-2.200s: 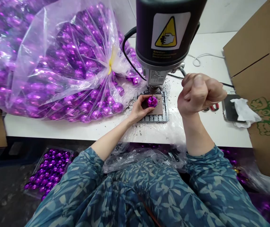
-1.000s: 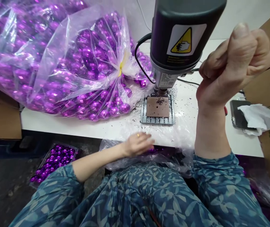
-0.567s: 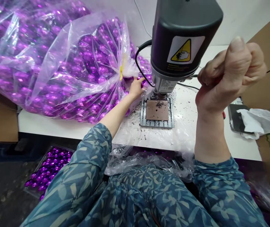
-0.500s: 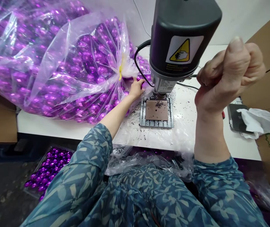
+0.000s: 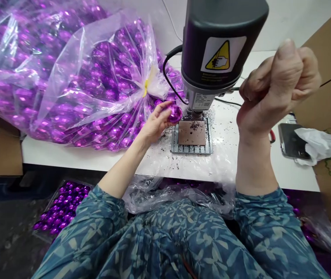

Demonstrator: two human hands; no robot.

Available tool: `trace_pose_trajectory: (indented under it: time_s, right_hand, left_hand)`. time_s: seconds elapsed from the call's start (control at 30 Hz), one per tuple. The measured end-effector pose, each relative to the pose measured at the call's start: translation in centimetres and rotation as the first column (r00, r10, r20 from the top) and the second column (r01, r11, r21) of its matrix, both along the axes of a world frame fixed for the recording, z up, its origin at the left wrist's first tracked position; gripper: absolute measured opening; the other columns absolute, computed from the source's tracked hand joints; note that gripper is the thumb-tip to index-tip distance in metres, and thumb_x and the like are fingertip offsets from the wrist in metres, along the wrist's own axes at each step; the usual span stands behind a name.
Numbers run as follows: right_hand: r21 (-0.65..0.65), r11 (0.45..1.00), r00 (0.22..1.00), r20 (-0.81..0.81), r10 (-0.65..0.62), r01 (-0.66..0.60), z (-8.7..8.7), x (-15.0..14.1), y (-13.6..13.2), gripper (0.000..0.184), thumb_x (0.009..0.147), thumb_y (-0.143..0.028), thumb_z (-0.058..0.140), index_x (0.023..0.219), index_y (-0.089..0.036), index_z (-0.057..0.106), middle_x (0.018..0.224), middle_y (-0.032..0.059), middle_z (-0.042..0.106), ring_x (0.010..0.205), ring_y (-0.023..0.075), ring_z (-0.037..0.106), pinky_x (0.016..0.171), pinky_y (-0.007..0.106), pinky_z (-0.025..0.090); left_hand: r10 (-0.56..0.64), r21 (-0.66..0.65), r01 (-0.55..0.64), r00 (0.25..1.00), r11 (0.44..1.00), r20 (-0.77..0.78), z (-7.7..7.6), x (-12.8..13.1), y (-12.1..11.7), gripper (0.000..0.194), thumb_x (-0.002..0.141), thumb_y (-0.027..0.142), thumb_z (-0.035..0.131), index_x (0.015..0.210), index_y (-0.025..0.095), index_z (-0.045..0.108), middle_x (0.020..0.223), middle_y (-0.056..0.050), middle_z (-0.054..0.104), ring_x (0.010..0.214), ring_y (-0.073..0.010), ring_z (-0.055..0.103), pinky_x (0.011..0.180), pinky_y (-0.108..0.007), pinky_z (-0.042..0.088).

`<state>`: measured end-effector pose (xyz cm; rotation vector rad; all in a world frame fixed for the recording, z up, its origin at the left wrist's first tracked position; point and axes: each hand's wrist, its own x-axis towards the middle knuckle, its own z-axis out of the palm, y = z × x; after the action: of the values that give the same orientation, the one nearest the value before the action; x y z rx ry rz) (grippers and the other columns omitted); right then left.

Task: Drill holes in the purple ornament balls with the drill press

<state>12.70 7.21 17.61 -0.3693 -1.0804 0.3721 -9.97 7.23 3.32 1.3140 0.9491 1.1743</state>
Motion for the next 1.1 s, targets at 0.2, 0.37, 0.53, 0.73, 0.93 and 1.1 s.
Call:
trace_pose_trajectory:
  time_s: [0.2, 0.37, 0.53, 0.73, 0.93, 1.1]
  right_hand:
    - [0.000, 1.000, 0.999, 0.040, -0.030, 0.030, -0.1, 0.1, 0.0, 0.065, 0.081, -0.066, 0.071, 0.061, -0.018, 0.032, 0.044, -0.0095, 0.029, 0.036, -0.0007, 0.027, 0.039, 0.020, 0.018]
    - [0.006, 1.000, 0.999, 0.039, -0.005, 0.005, -0.2, 0.1, -0.2, 0.065, 0.082, -0.065, 0.071, 0.062, -0.021, 0.027, 0.044, -0.0098, 0.029, 0.035, 0.0016, 0.027, 0.038, 0.024, 0.019]
    - [0.007, 1.000, 0.999, 0.043, -0.027, 0.027, -0.2, 0.0, -0.2, 0.062, 0.082, -0.065, 0.070, 0.062, -0.023, 0.030, 0.043, -0.0096, 0.030, 0.035, 0.0034, 0.027, 0.037, 0.028, 0.017]
    - [-0.030, 1.000, 0.997, 0.074, 0.008, -0.006, -0.1, 0.2, -0.6, 0.057, 0.082, -0.061, 0.069, 0.062, -0.021, 0.034, 0.045, -0.0096, 0.034, 0.037, 0.0031, 0.034, 0.040, 0.025, 0.022]
    - [-0.009, 1.000, 0.998, 0.055, 0.015, -0.014, -0.2, 0.3, -0.6, 0.056, 0.084, -0.057, 0.072, 0.062, -0.020, 0.035, 0.046, -0.0098, 0.034, 0.037, 0.0029, 0.033, 0.040, 0.024, 0.021]
    - [0.020, 0.998, 0.998, 0.037, 0.054, -0.054, -0.4, 0.3, -0.6, 0.051, 0.089, -0.049, 0.072, 0.063, -0.019, 0.040, 0.048, -0.0096, 0.035, 0.038, 0.0023, 0.034, 0.042, 0.023, 0.021]
  left_hand:
    - [-0.035, -0.095, 0.041, 0.997, 0.995, 0.062, -2.6, 2.2, -1.4, 0.043, 0.096, 0.050, 0.075, 0.134, 0.031, 0.066, 0.125, -0.009, 0.079, 0.105, -0.0260, 0.080, 0.092, -0.050, 0.069]
    - [-0.037, -0.125, 0.052, 0.992, 0.991, 0.120, -3.5, 2.5, -1.0, 0.042, 0.105, 0.065, 0.056, 0.131, 0.034, 0.066, 0.131, -0.010, 0.077, 0.116, -0.0291, 0.078, 0.092, -0.053, 0.070]
    - [0.044, -0.032, -0.043, 0.999, 0.999, 0.026, -4.4, 2.7, -0.4, 0.052, 0.098, 0.060, 0.073, 0.142, 0.034, 0.061, 0.131, -0.008, 0.077, 0.115, -0.0241, 0.077, 0.098, -0.044, 0.068]
    - [0.049, 0.043, -0.047, 0.998, 0.998, -0.028, -5.9, 4.5, 0.1, 0.059, 0.091, 0.053, 0.082, 0.142, 0.027, 0.064, 0.137, -0.010, 0.076, 0.132, -0.0273, 0.071, 0.116, -0.049, 0.058]
    - [0.061, 0.125, -0.048, 0.993, 0.991, -0.100, -6.8, 5.5, 0.2, 0.058, 0.090, 0.045, 0.083, 0.142, 0.026, 0.065, 0.146, -0.013, 0.071, 0.137, -0.0287, 0.068, 0.120, -0.050, 0.056]
    - [0.060, 0.209, -0.021, 0.981, 0.978, -0.185, -7.2, 5.5, -0.1, 0.059, 0.088, 0.044, 0.086, 0.140, 0.026, 0.065, 0.143, -0.012, 0.072, 0.137, -0.0298, 0.067, 0.123, -0.052, 0.052]
